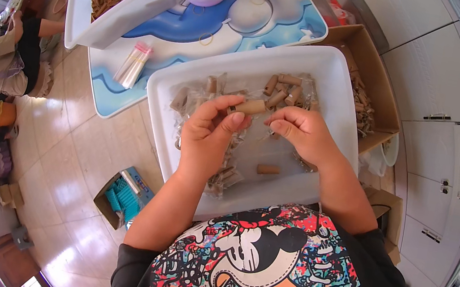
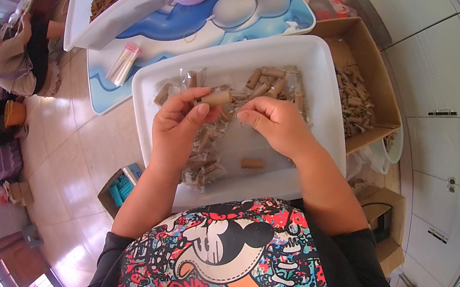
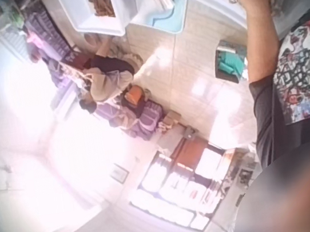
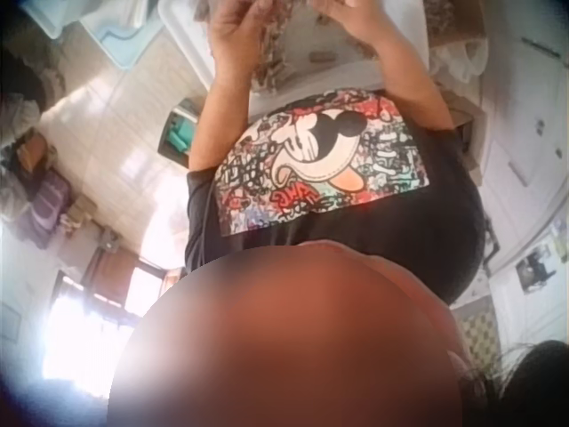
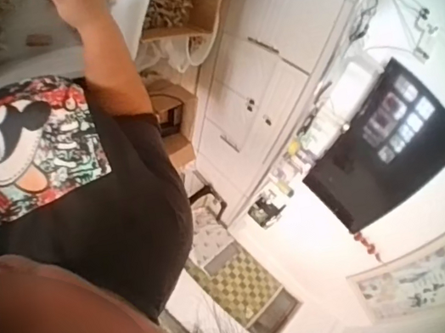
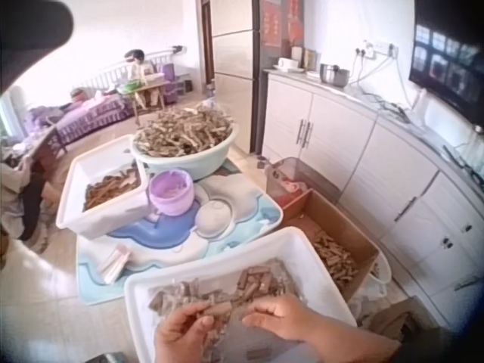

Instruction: Packaging small brown cylindrical herbal sticks into small plastic bags.

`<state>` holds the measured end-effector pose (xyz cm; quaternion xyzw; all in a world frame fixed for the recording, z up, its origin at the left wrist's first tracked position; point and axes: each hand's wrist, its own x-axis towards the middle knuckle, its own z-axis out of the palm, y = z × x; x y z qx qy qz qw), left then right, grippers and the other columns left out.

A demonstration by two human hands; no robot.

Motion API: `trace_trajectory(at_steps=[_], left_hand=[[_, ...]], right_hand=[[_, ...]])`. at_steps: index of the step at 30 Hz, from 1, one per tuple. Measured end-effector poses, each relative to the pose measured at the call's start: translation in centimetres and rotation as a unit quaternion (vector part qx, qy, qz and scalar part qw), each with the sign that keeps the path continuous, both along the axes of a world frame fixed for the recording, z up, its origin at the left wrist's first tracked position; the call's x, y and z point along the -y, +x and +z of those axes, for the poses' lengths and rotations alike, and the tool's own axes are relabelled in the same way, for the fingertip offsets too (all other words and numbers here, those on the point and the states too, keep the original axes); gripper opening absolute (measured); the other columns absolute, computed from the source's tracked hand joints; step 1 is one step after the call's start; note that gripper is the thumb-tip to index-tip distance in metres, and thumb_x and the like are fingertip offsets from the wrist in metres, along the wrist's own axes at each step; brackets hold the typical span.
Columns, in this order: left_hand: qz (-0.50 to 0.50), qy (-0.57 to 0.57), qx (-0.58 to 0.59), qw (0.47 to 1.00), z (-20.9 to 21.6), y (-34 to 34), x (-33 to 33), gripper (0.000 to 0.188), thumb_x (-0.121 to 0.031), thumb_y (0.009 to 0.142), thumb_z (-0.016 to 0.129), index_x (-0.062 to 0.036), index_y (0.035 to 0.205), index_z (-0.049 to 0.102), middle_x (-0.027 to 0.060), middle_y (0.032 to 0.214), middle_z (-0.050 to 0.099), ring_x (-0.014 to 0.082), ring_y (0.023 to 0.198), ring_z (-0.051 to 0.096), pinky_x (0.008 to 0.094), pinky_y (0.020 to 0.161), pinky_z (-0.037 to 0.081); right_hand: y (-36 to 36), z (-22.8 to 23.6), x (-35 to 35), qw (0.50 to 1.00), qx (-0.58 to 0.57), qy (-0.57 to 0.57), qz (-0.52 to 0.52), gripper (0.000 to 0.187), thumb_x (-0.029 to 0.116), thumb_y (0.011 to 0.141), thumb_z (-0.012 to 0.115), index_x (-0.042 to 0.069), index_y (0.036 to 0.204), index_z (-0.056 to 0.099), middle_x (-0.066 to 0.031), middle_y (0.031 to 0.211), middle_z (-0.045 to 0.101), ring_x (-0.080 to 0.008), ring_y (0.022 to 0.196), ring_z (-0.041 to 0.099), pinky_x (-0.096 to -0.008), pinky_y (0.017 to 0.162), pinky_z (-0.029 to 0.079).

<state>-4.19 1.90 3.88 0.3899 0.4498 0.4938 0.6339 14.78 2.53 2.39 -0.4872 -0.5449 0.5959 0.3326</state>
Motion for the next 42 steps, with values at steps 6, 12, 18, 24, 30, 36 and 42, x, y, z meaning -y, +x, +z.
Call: trace_trajectory(at_steps=[6, 12, 18, 24, 30, 36, 42], left_hand=[[0.016, 0.033, 0.020, 0.999, -0.3, 0.2, -0.2, 0.025, -0.002, 0.085, 0.055, 0.0022, 0.109, 0.053, 0.0084, 0.095, 0.057, 0.0146, 0.087, 0.058, 0.0260, 0.078, 0.048], [0.042, 0.034, 0.051, 0.997, 0.4, 0.2, 0.0, 0.026, -0.003, 0.085, 0.055, 0.0021, 0.110, 0.050, 0.0088, 0.097, 0.057, 0.0160, 0.087, 0.059, 0.0263, 0.078, 0.049], [0.025, 0.033, 0.010, 0.999, -0.6, 0.3, -0.1, 0.023, -0.006, 0.086, 0.055, 0.0015, 0.108, 0.051, 0.0069, 0.092, 0.057, 0.0135, 0.081, 0.058, 0.0246, 0.074, 0.049], [-0.109, -0.053, -0.177, 0.977, -0.4, 0.2, 0.1, 0.028, -0.028, 0.090, 0.052, 0.0000, 0.090, 0.058, 0.0030, 0.068, 0.057, 0.0074, 0.055, 0.053, 0.0203, 0.050, 0.045], [-0.110, -0.058, -0.078, 0.989, -0.3, 0.1, 0.4, 0.027, -0.027, 0.092, 0.047, -0.0016, 0.092, 0.057, 0.0052, 0.067, 0.057, 0.0091, 0.049, 0.052, 0.0204, 0.045, 0.043], [-0.021, -0.070, -0.036, 0.997, 0.6, -0.1, -0.2, 0.025, -0.026, 0.093, 0.045, -0.0031, 0.093, 0.056, 0.0058, 0.065, 0.057, 0.0085, 0.042, 0.048, 0.0196, 0.038, 0.040], [-0.063, -0.096, -0.077, 0.990, 0.7, -0.3, -0.3, 0.026, -0.028, 0.092, 0.047, -0.0040, 0.091, 0.056, 0.0024, 0.061, 0.054, 0.0056, 0.043, 0.047, 0.0191, 0.038, 0.038]], right_hand=[[-0.5, 1.4, 0.3, 0.999, -0.022, -0.036, 0.023, 0.019, 0.020, 0.086, 0.056, 0.002, 0.087, 0.062, 0.0016, 0.063, 0.052, -0.0053, 0.057, 0.046, -0.0205, 0.053, 0.037], [0.3, 0.5, 0.1, 1.000, 0.011, -0.015, -0.025, 0.022, 0.024, 0.086, 0.057, 0.002, 0.081, 0.061, 0.0016, 0.059, 0.050, -0.0056, 0.054, 0.045, -0.0205, 0.049, 0.035], [0.2, 1.7, 0.2, 0.986, -0.148, -0.067, -0.044, 0.017, 0.020, 0.085, 0.059, 0.004, 0.081, 0.059, 0.0005, 0.059, 0.050, -0.0039, 0.048, 0.040, -0.0173, 0.043, 0.030], [0.4, 1.2, -0.2, 0.959, -0.238, 0.007, -0.152, 0.008, 0.011, 0.083, 0.060, 0.004, 0.086, 0.057, -0.0031, 0.066, 0.056, -0.0035, 0.047, 0.039, -0.0173, 0.041, 0.031], [0.6, 0.4, -0.5, 0.961, -0.079, 0.147, -0.220, 0.010, 0.006, 0.080, 0.064, 0.002, 0.087, 0.058, -0.0030, 0.070, 0.059, -0.0054, 0.059, 0.050, -0.0191, 0.052, 0.040], [1.5, 0.3, -0.4, 0.986, 0.039, 0.156, -0.044, 0.018, 0.005, 0.078, 0.064, 0.004, 0.096, 0.059, -0.0002, 0.070, 0.058, -0.0043, 0.062, 0.049, -0.0191, 0.057, 0.040], [-0.4, 1.6, 0.2, 0.998, -0.033, 0.037, 0.030, 0.025, 0.006, 0.081, 0.061, 0.002, 0.105, 0.055, 0.0011, 0.069, 0.055, -0.0042, 0.061, 0.047, -0.0195, 0.055, 0.039]])
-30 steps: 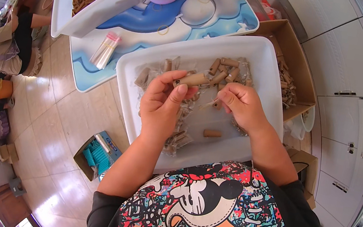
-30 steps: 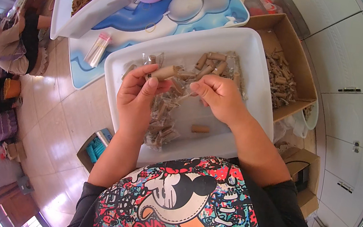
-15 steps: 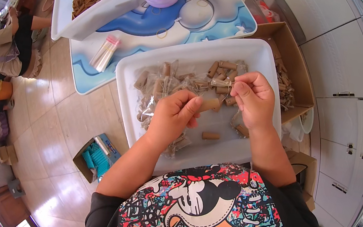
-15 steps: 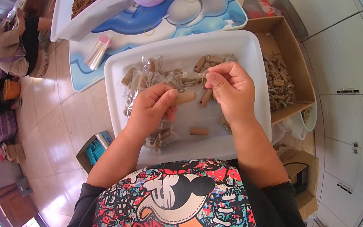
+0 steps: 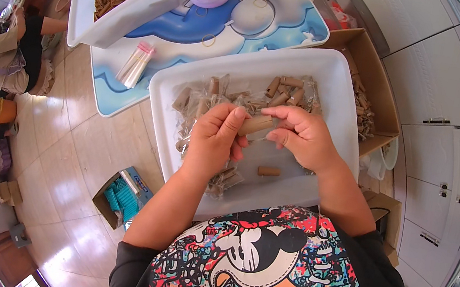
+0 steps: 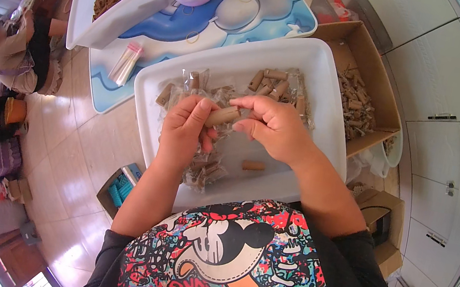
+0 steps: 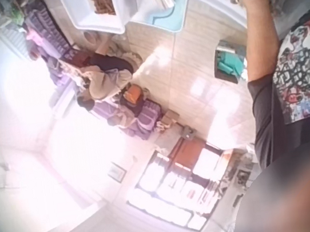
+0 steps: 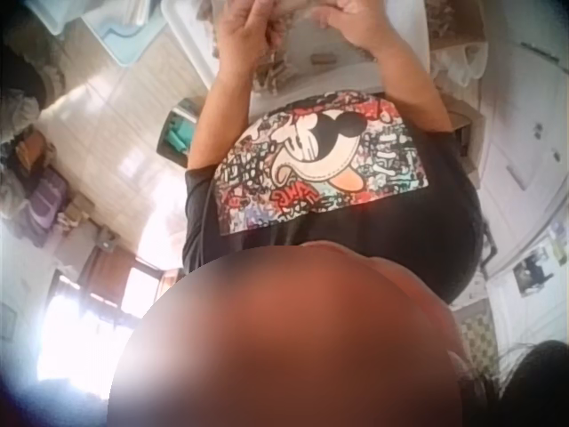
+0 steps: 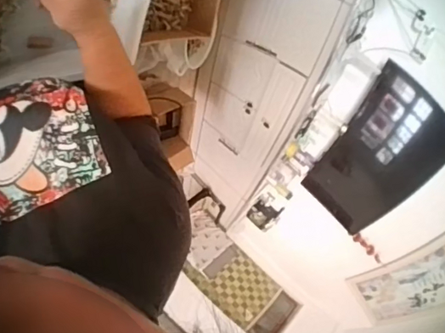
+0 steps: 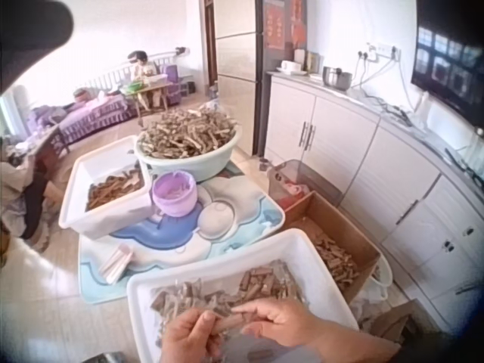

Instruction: Packaging small brown cylindrical herbal sticks into small plastic bags.

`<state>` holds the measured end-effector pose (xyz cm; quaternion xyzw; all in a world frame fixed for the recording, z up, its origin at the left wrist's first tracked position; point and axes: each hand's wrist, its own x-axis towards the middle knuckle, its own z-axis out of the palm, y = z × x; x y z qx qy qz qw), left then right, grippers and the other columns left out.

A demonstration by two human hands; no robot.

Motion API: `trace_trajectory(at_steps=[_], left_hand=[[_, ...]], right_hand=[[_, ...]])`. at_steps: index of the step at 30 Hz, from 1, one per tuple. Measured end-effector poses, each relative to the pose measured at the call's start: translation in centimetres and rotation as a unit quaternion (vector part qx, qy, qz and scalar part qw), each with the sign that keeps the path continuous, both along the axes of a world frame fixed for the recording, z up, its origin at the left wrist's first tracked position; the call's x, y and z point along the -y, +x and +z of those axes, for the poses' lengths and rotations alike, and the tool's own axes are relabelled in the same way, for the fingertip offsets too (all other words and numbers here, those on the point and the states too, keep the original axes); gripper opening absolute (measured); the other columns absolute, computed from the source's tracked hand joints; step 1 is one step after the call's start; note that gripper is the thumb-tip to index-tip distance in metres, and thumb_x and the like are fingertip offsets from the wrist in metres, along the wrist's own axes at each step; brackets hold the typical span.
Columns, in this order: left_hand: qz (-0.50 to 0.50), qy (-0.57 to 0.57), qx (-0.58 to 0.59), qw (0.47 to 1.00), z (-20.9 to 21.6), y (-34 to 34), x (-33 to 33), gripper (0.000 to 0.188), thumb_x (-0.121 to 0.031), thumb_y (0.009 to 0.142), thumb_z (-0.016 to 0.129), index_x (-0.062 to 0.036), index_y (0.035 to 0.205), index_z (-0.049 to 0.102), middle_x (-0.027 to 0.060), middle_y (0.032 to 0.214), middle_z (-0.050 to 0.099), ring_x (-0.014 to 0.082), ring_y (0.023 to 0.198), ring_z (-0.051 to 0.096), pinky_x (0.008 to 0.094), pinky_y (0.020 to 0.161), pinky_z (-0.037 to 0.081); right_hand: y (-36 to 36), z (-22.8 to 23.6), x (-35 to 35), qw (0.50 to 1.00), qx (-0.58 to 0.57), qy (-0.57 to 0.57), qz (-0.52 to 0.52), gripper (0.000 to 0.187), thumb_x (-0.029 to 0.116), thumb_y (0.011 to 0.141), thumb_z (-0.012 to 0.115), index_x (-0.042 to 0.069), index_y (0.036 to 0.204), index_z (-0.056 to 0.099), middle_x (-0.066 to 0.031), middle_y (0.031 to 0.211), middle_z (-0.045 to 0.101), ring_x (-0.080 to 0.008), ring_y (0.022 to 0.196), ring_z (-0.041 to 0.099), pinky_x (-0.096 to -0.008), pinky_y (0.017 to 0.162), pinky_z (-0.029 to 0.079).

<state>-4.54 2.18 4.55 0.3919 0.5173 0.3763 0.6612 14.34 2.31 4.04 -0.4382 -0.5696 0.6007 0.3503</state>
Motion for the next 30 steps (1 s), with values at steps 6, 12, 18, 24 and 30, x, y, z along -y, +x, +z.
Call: trace_trajectory(at_steps=[6, 12, 18, 24, 30], left_hand=[[-0.014, 0.055, 0.006, 0.998, -0.1, 0.4, 0.6, 0.021, -0.023, 0.091, 0.049, -0.0041, 0.095, 0.056, 0.0007, 0.065, 0.053, 0.0041, 0.047, 0.045, 0.0178, 0.042, 0.037], [-0.020, 0.083, -0.002, 0.996, -0.3, 0.2, 0.8, 0.017, -0.018, 0.090, 0.051, -0.0042, 0.100, 0.055, 0.0000, 0.067, 0.052, 0.0037, 0.051, 0.044, 0.0173, 0.046, 0.037], [-0.010, 0.147, -0.039, 0.988, 0.0, -0.1, 0.6, 0.022, -0.019, 0.091, 0.049, -0.0024, 0.104, 0.053, 0.0003, 0.071, 0.051, 0.0043, 0.054, 0.043, 0.0177, 0.047, 0.036], [0.020, 0.110, 0.026, 0.993, 0.8, -0.2, 0.4, 0.027, -0.015, 0.089, 0.052, 0.0009, 0.111, 0.051, 0.0053, 0.088, 0.057, 0.0089, 0.066, 0.053, 0.0204, 0.056, 0.045], [0.004, 0.012, 0.095, 0.995, 0.4, -0.8, 0.2, 0.029, -0.008, 0.086, 0.056, 0.0029, 0.112, 0.051, 0.0082, 0.095, 0.060, 0.0126, 0.077, 0.059, 0.0238, 0.065, 0.051]], right_hand=[[-0.3, 0.0, 0.1, 0.998, -0.047, -0.012, -0.036, 0.020, 0.009, 0.084, 0.059, 0.001, 0.102, 0.055, 0.0006, 0.074, 0.056, -0.0041, 0.062, 0.048, -0.0189, 0.056, 0.039], [-1.1, -0.4, 0.5, 0.995, -0.088, -0.010, -0.035, 0.017, 0.009, 0.086, 0.055, 0.001, 0.101, 0.051, 0.0002, 0.075, 0.054, -0.0048, 0.061, 0.048, -0.0190, 0.056, 0.040], [-1.1, -0.3, 0.7, 0.990, -0.127, -0.020, -0.059, 0.016, 0.008, 0.087, 0.054, 0.001, 0.101, 0.051, 0.0003, 0.075, 0.053, -0.0050, 0.061, 0.047, -0.0189, 0.054, 0.039], [-1.7, -0.2, 0.2, 0.984, -0.146, -0.059, -0.081, 0.019, 0.008, 0.086, 0.055, 0.001, 0.103, 0.051, 0.0001, 0.077, 0.053, -0.0050, 0.062, 0.048, -0.0189, 0.055, 0.040], [-2.0, -0.1, 0.3, 0.990, -0.095, -0.038, -0.092, 0.024, 0.007, 0.085, 0.055, 0.001, 0.108, 0.050, 0.0004, 0.080, 0.054, -0.0051, 0.065, 0.048, -0.0190, 0.058, 0.040]])
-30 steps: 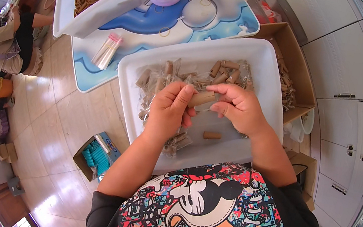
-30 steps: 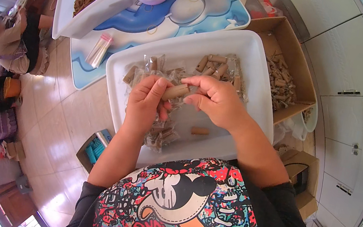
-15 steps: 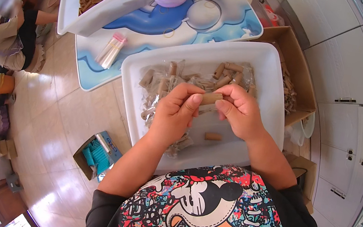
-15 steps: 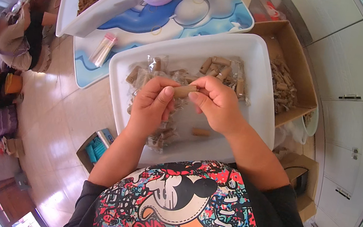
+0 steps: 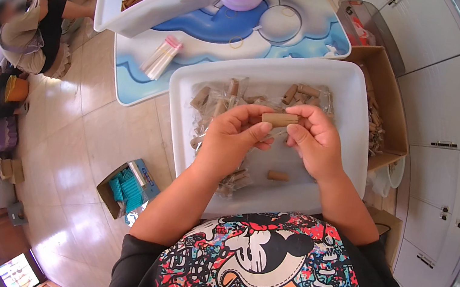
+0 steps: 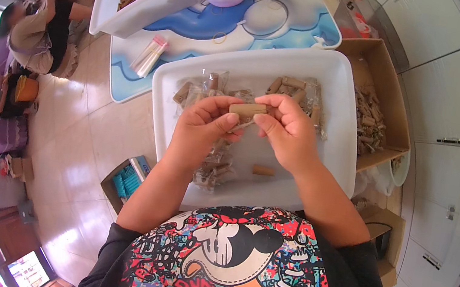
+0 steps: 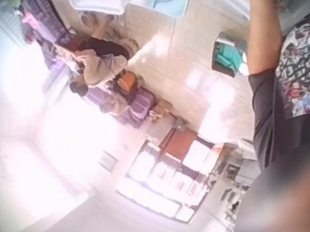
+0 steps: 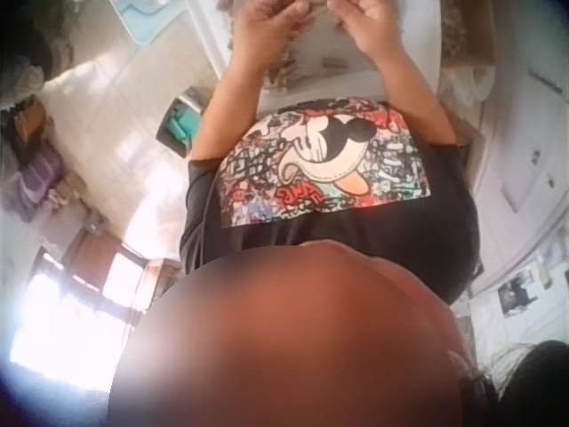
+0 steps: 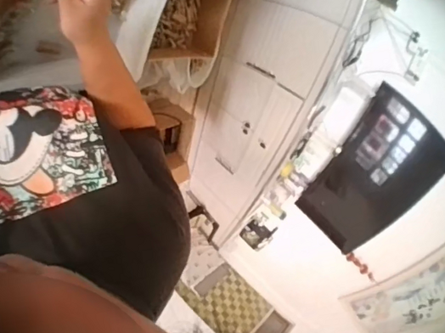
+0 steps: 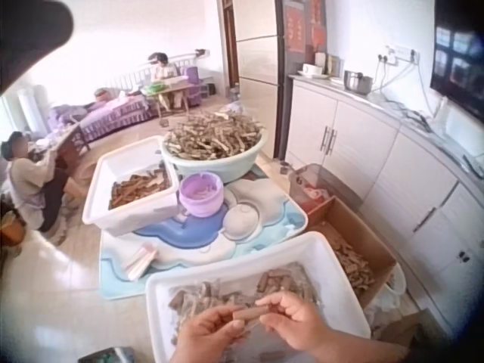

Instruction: Packaging small brown cylindrical herbal sticks into small plastic bags.

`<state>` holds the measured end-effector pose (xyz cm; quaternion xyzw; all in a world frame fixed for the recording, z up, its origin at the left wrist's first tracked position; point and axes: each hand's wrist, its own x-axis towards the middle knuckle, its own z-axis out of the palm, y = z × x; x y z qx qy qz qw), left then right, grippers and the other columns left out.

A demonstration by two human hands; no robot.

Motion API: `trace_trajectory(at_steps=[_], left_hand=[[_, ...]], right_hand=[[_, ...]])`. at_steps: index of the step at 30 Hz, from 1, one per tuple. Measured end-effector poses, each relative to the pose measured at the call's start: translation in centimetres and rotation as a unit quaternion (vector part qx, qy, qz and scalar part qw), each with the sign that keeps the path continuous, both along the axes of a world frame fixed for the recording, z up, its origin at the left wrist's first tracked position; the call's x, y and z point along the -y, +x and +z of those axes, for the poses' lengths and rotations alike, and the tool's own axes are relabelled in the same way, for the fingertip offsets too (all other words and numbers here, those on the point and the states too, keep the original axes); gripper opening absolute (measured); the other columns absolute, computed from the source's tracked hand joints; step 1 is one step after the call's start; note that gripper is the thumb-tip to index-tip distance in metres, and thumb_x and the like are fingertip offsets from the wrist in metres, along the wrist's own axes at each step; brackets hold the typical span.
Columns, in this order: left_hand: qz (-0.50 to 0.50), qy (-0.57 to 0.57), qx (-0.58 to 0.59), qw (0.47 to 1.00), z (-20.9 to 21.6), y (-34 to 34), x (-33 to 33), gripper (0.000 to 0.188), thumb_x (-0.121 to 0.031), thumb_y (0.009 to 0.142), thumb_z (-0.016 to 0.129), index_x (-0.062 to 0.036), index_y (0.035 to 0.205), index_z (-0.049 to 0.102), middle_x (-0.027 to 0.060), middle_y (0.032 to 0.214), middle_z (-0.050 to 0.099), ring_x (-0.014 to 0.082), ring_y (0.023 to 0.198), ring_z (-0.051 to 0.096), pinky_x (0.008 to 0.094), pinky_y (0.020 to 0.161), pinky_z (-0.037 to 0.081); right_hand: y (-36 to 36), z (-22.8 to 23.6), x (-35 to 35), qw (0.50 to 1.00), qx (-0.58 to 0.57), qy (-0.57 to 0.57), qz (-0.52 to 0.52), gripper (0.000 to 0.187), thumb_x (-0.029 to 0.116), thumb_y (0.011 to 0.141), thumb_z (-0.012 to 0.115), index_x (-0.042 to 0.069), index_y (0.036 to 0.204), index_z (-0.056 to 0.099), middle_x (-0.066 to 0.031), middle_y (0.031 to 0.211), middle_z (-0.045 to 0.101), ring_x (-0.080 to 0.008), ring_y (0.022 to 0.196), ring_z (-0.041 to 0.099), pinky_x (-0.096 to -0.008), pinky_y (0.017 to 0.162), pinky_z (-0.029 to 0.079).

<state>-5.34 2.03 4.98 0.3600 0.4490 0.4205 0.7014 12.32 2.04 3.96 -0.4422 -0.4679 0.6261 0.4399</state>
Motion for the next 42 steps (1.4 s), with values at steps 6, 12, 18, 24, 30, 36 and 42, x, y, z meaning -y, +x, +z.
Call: trace_trajectory(at_steps=[6, 12, 18, 24, 30, 36, 42], left_hand=[[-0.005, 0.016, 0.002, 1.000, 0.3, -0.4, 0.1, 0.027, -0.005, 0.085, 0.056, 0.0031, 0.111, 0.052, 0.0069, 0.093, 0.060, 0.0118, 0.075, 0.059, 0.0232, 0.066, 0.050], [0.223, 0.165, -0.317, 0.907, -1.3, -7.6, -4.9, 0.016, -0.013, 0.084, 0.058, -0.0015, 0.096, 0.057, 0.0024, 0.074, 0.057, 0.0085, 0.060, 0.051, 0.0216, 0.054, 0.043], [0.278, 0.085, -0.662, 0.691, -5.6, -17.2, -10.1, 0.039, -0.035, 0.069, 0.070, -0.0040, 0.091, 0.060, 0.0078, 0.078, 0.059, 0.0202, 0.074, 0.057, 0.0315, 0.068, 0.045], [0.166, 0.008, -0.658, 0.734, -5.4, -17.5, -9.9, 0.029, -0.033, 0.075, 0.061, -0.0061, 0.087, 0.064, 0.0112, 0.081, 0.064, 0.0241, 0.076, 0.060, 0.0333, 0.070, 0.046], [0.203, 0.126, -0.703, 0.670, -6.3, -18.8, -8.5, 0.020, -0.022, 0.080, 0.055, -0.0064, 0.089, 0.065, 0.0098, 0.079, 0.065, 0.0229, 0.074, 0.062, 0.0332, 0.067, 0.046], [0.203, 0.044, -0.656, 0.726, -4.2, -18.6, -7.8, 0.017, -0.017, 0.079, 0.057, -0.0035, 0.087, 0.065, 0.0105, 0.076, 0.065, 0.0218, 0.066, 0.062, 0.0335, 0.064, 0.046], [0.226, 0.090, -0.628, 0.739, -4.6, -19.0, -7.9, 0.019, -0.018, 0.081, 0.057, -0.0027, 0.088, 0.065, 0.0106, 0.074, 0.065, 0.0194, 0.065, 0.062, 0.0305, 0.062, 0.047]], right_hand=[[-0.2, 0.4, -0.1, 0.999, 0.005, -0.040, 0.021, 0.024, 0.010, 0.086, 0.055, 0.002, 0.108, 0.051, 0.0024, 0.078, 0.052, -0.0031, 0.065, 0.048, -0.0160, 0.052, 0.037], [0.7, 0.0, -0.2, 0.999, -0.018, -0.037, -0.023, 0.023, 0.013, 0.087, 0.054, 0.002, 0.107, 0.052, 0.0026, 0.076, 0.053, -0.0018, 0.060, 0.047, -0.0150, 0.046, 0.033], [0.4, -0.1, -0.2, 0.999, -0.029, -0.039, -0.021, 0.024, 0.013, 0.087, 0.055, 0.002, 0.108, 0.052, 0.0027, 0.075, 0.052, -0.0016, 0.059, 0.046, -0.0146, 0.046, 0.032], [0.4, -0.1, 0.0, 0.998, -0.033, -0.054, -0.030, 0.023, 0.010, 0.086, 0.055, 0.001, 0.108, 0.052, 0.0027, 0.076, 0.051, -0.0022, 0.062, 0.047, -0.0154, 0.049, 0.034], [0.2, -0.2, 0.0, 0.999, -0.018, -0.045, -0.017, 0.023, 0.008, 0.086, 0.054, 0.001, 0.108, 0.052, 0.0022, 0.078, 0.051, -0.0034, 0.065, 0.047, -0.0165, 0.056, 0.036], [0.4, -0.6, -0.1, 0.999, 0.009, -0.021, -0.024, 0.022, 0.007, 0.086, 0.054, 0.001, 0.107, 0.053, 0.0021, 0.077, 0.051, -0.0038, 0.065, 0.047, -0.0171, 0.057, 0.037], [0.4, -0.4, 0.1, 1.000, 0.014, -0.013, -0.025, 0.022, 0.007, 0.086, 0.054, 0.001, 0.107, 0.053, 0.0022, 0.076, 0.051, -0.0038, 0.065, 0.046, -0.0172, 0.057, 0.036]])
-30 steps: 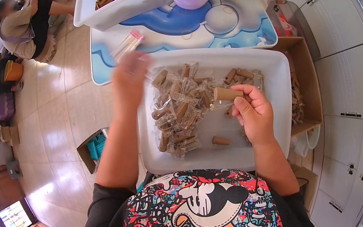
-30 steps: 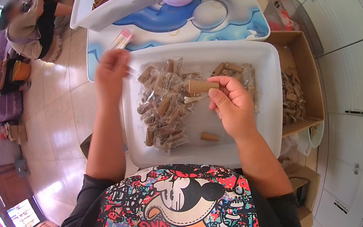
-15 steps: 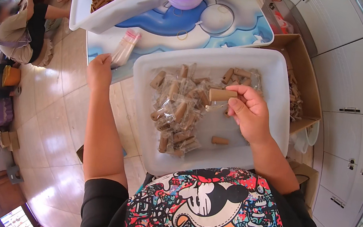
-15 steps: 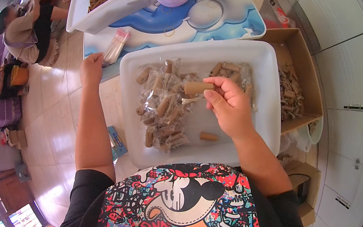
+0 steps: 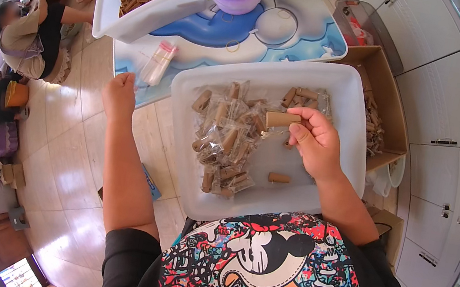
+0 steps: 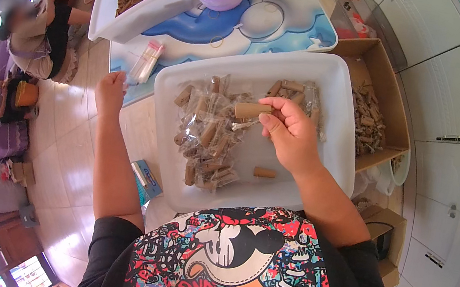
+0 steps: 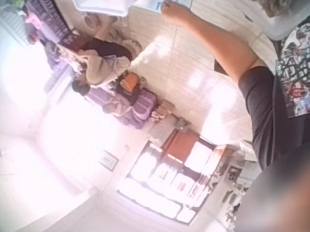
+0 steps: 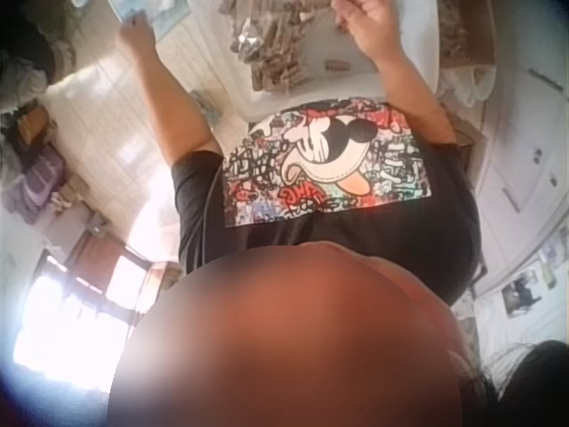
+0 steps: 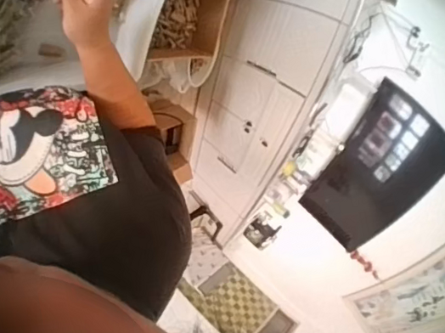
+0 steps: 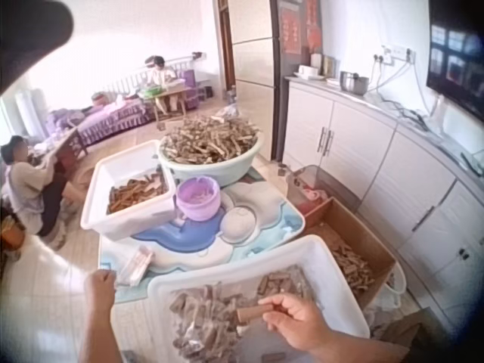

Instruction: Packaging small brown cylindrical herbal sticks into small plastic bags.

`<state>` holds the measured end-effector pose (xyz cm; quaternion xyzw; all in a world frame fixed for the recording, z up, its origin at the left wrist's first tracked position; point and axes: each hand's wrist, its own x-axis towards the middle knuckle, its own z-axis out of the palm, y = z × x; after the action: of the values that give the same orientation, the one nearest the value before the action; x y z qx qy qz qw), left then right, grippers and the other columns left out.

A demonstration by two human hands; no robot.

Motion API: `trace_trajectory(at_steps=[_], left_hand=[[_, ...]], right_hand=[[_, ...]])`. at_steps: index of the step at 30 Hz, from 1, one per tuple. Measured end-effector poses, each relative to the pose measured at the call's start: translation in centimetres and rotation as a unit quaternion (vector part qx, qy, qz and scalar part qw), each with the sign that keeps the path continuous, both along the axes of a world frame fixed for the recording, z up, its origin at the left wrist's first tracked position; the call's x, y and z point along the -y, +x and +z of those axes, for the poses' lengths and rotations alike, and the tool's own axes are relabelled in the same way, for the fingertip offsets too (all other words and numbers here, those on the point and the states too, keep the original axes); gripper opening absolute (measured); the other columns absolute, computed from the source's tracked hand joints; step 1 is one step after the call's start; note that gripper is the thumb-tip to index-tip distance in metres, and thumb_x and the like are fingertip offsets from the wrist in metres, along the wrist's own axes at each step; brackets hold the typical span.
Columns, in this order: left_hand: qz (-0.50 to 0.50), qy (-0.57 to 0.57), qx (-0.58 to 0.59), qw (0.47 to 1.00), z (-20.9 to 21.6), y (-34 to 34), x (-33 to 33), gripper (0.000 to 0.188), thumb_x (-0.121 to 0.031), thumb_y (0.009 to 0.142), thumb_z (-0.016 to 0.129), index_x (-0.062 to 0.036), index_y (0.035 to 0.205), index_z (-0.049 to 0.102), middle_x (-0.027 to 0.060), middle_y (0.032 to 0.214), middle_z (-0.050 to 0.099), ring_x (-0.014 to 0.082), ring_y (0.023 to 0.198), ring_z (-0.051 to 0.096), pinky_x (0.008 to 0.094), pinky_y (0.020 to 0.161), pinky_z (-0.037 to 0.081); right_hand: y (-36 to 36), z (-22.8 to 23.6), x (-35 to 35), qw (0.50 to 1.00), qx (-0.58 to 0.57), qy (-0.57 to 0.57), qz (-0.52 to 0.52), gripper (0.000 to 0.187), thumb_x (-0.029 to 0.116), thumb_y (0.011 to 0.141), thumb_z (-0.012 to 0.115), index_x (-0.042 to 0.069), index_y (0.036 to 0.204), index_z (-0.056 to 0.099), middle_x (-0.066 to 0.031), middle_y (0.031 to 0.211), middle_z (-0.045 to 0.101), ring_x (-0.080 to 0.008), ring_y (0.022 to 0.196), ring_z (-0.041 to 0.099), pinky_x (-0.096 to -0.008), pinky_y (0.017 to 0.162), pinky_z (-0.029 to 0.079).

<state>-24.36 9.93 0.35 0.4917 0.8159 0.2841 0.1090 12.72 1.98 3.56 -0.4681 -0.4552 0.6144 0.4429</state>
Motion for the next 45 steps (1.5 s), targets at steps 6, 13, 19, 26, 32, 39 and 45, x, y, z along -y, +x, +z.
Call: trace_trajectory(at_steps=[6, 13, 19, 26, 32, 39, 45], left_hand=[[-0.011, 0.164, -0.118, 0.979, 1.7, 0.9, 0.9, 0.020, -0.016, 0.083, 0.056, -0.0018, 0.093, 0.064, 0.0087, 0.075, 0.064, 0.0115, 0.065, 0.060, 0.0242, 0.061, 0.047], [-0.074, 0.078, 0.292, 0.950, 5.5, 10.7, 4.2, 0.014, -0.010, 0.079, 0.060, 0.0021, 0.086, 0.063, 0.0049, 0.072, 0.062, 0.0092, 0.061, 0.057, 0.0215, 0.054, 0.045], [-0.052, 0.057, 0.345, 0.935, 4.1, 8.4, 3.0, 0.012, -0.008, 0.079, 0.058, 0.0021, 0.085, 0.062, 0.0048, 0.070, 0.061, 0.0100, 0.059, 0.056, 0.0219, 0.054, 0.045], [-0.147, -0.059, 0.410, 0.898, 5.5, 13.0, 6.1, 0.007, -0.005, 0.080, 0.060, 0.0016, 0.081, 0.061, 0.0056, 0.069, 0.061, 0.0096, 0.055, 0.056, 0.0218, 0.051, 0.046], [-0.192, -0.125, 0.477, 0.849, 4.6, 16.0, 7.5, 0.007, -0.003, 0.079, 0.062, 0.0036, 0.078, 0.059, 0.0040, 0.063, 0.058, 0.0082, 0.053, 0.052, 0.0206, 0.049, 0.042], [-0.198, -0.127, 0.486, 0.842, 4.7, 16.5, 7.6, 0.008, -0.003, 0.079, 0.063, 0.0036, 0.078, 0.059, 0.0034, 0.061, 0.057, 0.0079, 0.052, 0.051, 0.0208, 0.048, 0.041], [-0.196, -0.135, 0.497, 0.835, 5.1, 16.5, 7.5, 0.012, -0.008, 0.079, 0.064, 0.0031, 0.078, 0.059, 0.0041, 0.063, 0.058, 0.0087, 0.051, 0.052, 0.0210, 0.047, 0.042]], right_hand=[[-0.1, 0.2, 0.0, 1.000, 0.001, 0.007, -0.007, 0.022, 0.008, 0.086, 0.054, 0.001, 0.107, 0.053, 0.0025, 0.074, 0.051, -0.0038, 0.064, 0.047, -0.0172, 0.057, 0.037], [0.2, 0.5, -0.1, 0.997, 0.019, 0.059, -0.051, 0.022, 0.008, 0.086, 0.054, 0.001, 0.107, 0.054, 0.0026, 0.074, 0.052, -0.0037, 0.062, 0.047, -0.0167, 0.054, 0.037], [0.4, 0.3, 0.0, 0.997, 0.015, 0.064, -0.050, 0.022, 0.008, 0.086, 0.054, 0.001, 0.107, 0.054, 0.0026, 0.074, 0.052, -0.0037, 0.063, 0.047, -0.0166, 0.055, 0.037], [0.5, 0.3, 0.0, 0.994, 0.011, 0.073, -0.078, 0.023, 0.008, 0.086, 0.054, 0.001, 0.108, 0.053, 0.0019, 0.076, 0.053, -0.0042, 0.064, 0.047, -0.0165, 0.057, 0.038], [0.4, -0.2, -0.3, 0.983, 0.019, 0.135, -0.120, 0.023, 0.004, 0.085, 0.055, 0.001, 0.108, 0.054, 0.0005, 0.079, 0.056, -0.0051, 0.064, 0.048, -0.0175, 0.058, 0.040], [0.7, -0.6, -0.1, 0.966, 0.121, 0.212, -0.088, 0.023, 0.000, 0.083, 0.055, -0.001, 0.106, 0.055, 0.0005, 0.076, 0.058, -0.0057, 0.065, 0.050, -0.0179, 0.059, 0.041], [0.9, -0.4, -0.1, 0.980, 0.062, 0.153, -0.110, 0.023, 0.003, 0.084, 0.056, 0.000, 0.106, 0.055, 0.0005, 0.076, 0.057, -0.0051, 0.064, 0.049, -0.0175, 0.059, 0.041]])
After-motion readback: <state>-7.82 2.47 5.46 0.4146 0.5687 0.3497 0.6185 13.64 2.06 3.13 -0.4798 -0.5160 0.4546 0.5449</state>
